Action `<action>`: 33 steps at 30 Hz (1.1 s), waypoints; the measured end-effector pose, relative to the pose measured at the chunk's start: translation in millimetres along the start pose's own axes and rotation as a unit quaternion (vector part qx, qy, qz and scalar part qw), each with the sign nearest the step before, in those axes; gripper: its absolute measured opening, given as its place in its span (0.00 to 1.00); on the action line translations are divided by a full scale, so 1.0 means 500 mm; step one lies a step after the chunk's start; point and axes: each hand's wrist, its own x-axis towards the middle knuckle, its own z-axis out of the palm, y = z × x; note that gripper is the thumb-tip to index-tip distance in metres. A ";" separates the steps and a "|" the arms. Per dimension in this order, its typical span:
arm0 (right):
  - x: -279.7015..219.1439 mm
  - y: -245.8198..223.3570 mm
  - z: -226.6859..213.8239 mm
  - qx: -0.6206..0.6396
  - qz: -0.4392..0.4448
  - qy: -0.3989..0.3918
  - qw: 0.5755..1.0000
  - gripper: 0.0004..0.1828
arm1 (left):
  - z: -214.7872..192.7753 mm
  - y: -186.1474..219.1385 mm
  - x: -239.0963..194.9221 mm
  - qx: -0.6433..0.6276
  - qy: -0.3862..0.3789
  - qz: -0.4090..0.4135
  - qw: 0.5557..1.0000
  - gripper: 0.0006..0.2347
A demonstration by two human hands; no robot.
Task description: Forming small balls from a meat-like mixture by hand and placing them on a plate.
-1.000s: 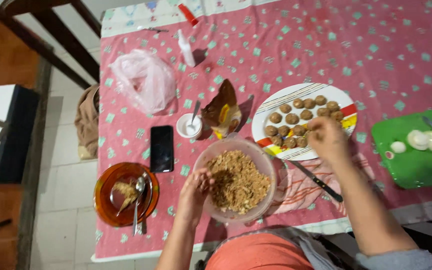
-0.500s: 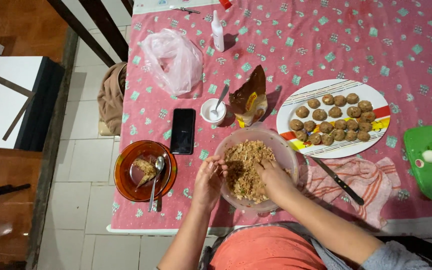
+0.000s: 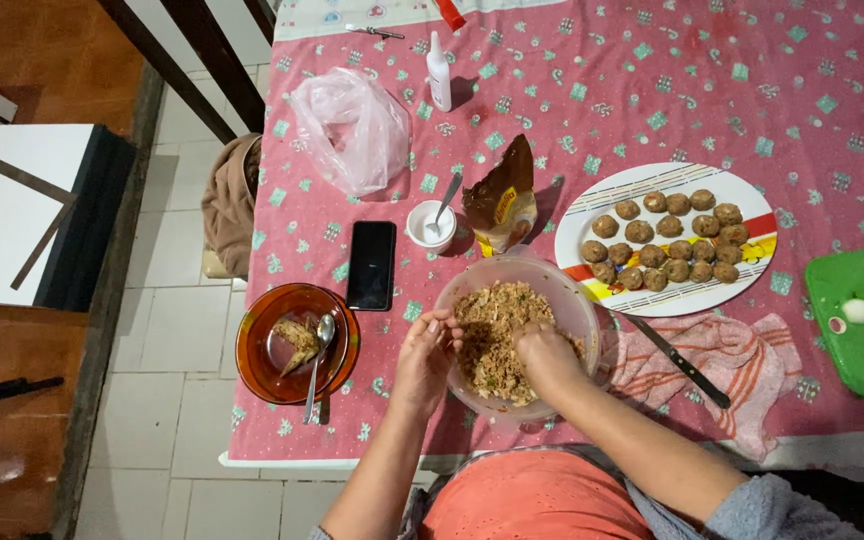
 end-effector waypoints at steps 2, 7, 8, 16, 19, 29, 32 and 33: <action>-0.003 0.002 0.003 0.012 -0.024 0.079 0.997 0.20 | -0.002 0.001 0.000 0.000 -0.009 0.005 1.000 0.10; -0.002 0.004 0.005 0.002 -0.103 0.171 0.980 0.29 | -0.010 -0.001 -0.006 0.000 -0.008 0.007 1.000 0.09; 0.004 0.004 0.012 -0.016 -0.079 0.122 0.989 0.25 | -0.008 0.001 -0.005 -0.008 -0.008 0.006 1.000 0.09; 0.007 0.015 -0.025 0.037 -0.055 0.107 0.992 0.17 | 0.007 0.009 -0.010 0.011 -0.003 0.007 1.000 0.09; -0.003 0.016 -0.084 0.204 0.051 -0.060 0.976 0.28 | 0.003 0.008 -0.007 0.020 0.006 -0.003 1.000 0.08; -0.005 0.033 -0.099 0.469 0.121 -0.110 0.868 0.22 | 0.018 0.013 -0.003 0.037 0.001 -0.014 0.999 0.09; 0.005 0.023 -0.079 0.366 0.105 -0.057 0.923 0.23 | 0.018 0.016 -0.001 0.032 -0.002 -0.014 0.999 0.09; 0.012 0.024 -0.061 0.347 0.068 -0.005 0.935 0.24 | 0.015 0.015 -0.001 0.026 -0.004 -0.012 1.000 0.09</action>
